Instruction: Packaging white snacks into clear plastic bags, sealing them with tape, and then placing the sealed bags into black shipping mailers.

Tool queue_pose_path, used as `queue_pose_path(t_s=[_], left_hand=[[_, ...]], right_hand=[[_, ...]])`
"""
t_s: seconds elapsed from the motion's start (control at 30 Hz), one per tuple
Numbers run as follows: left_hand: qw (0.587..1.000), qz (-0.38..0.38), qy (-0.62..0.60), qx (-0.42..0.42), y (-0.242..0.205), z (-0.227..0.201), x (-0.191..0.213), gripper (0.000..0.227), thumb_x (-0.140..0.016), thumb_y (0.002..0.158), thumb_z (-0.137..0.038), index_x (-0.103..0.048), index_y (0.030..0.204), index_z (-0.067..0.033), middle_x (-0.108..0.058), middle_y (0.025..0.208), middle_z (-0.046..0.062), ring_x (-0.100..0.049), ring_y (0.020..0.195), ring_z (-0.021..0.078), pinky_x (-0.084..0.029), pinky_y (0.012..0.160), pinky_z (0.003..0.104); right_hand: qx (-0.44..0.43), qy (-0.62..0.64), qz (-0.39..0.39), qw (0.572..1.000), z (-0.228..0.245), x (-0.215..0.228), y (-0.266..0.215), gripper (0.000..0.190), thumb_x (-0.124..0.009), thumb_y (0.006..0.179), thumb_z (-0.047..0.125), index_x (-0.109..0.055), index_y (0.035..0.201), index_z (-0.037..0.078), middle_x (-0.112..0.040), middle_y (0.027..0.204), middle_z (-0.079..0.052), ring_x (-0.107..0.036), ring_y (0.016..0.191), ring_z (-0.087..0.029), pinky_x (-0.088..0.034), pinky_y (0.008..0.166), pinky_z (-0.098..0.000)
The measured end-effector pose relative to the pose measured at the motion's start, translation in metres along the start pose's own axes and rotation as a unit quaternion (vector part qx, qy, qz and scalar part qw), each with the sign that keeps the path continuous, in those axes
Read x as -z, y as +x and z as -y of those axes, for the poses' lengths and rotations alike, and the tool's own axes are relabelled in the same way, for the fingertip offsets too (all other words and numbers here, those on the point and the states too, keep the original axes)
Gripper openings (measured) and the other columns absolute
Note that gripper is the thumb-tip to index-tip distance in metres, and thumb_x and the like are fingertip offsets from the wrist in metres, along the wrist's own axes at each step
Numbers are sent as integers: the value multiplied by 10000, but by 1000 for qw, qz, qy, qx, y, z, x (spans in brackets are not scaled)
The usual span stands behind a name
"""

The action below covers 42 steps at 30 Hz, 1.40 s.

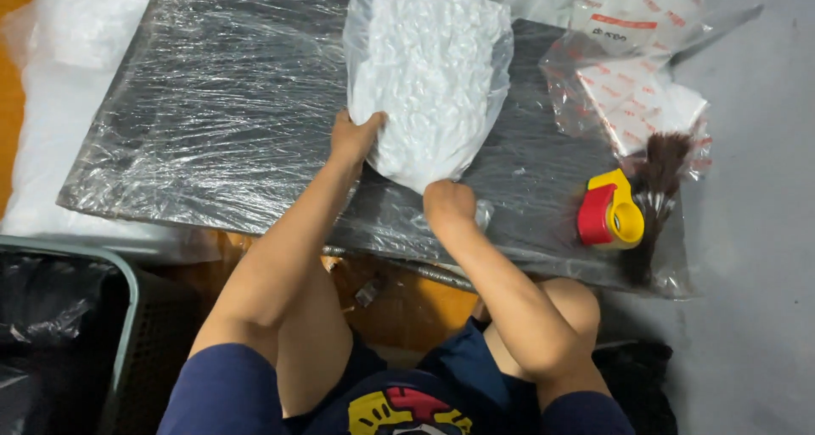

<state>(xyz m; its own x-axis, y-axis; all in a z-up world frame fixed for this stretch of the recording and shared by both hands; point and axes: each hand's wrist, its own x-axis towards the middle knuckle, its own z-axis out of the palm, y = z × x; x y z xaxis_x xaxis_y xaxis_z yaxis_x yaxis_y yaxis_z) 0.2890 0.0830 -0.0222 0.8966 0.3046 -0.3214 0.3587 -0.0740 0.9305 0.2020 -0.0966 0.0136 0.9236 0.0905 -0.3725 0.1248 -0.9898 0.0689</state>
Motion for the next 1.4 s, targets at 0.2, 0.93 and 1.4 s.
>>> queue_pose_path(t_s=[0.2,0.93,1.4], left_hand=[[957,-117,57,-259,-86,-88,22,543,-819,850,-303,-511,1165,15,-666,1039,333,-648,1034,569,-526,817,634],[726,161,532,-405,-88,-30,-50,878,-682,787,-684,-507,1526,-243,-354,1624,249,-236,1547,401,-136,1195,670],[997,27,39,56,-5,44,-9,1048,-730,821,-704,-428,1411,107,-569,1329,316,-591,1268,462,-541,946,601]], right_hand=[[38,143,-5,989,11,36,-31,395,-415,946,109,-761,1012,-71,-753,1069,-264,-711,1107,-406,-577,920,-542],[7,190,52,980,15,-50,-15,410,-528,887,274,-783,935,-43,-756,927,-245,-730,1022,-387,-598,842,-518],[17,178,68,981,13,-9,-39,433,-478,946,266,-735,1025,-72,-743,1034,-279,-705,1078,-443,-571,889,-576]])
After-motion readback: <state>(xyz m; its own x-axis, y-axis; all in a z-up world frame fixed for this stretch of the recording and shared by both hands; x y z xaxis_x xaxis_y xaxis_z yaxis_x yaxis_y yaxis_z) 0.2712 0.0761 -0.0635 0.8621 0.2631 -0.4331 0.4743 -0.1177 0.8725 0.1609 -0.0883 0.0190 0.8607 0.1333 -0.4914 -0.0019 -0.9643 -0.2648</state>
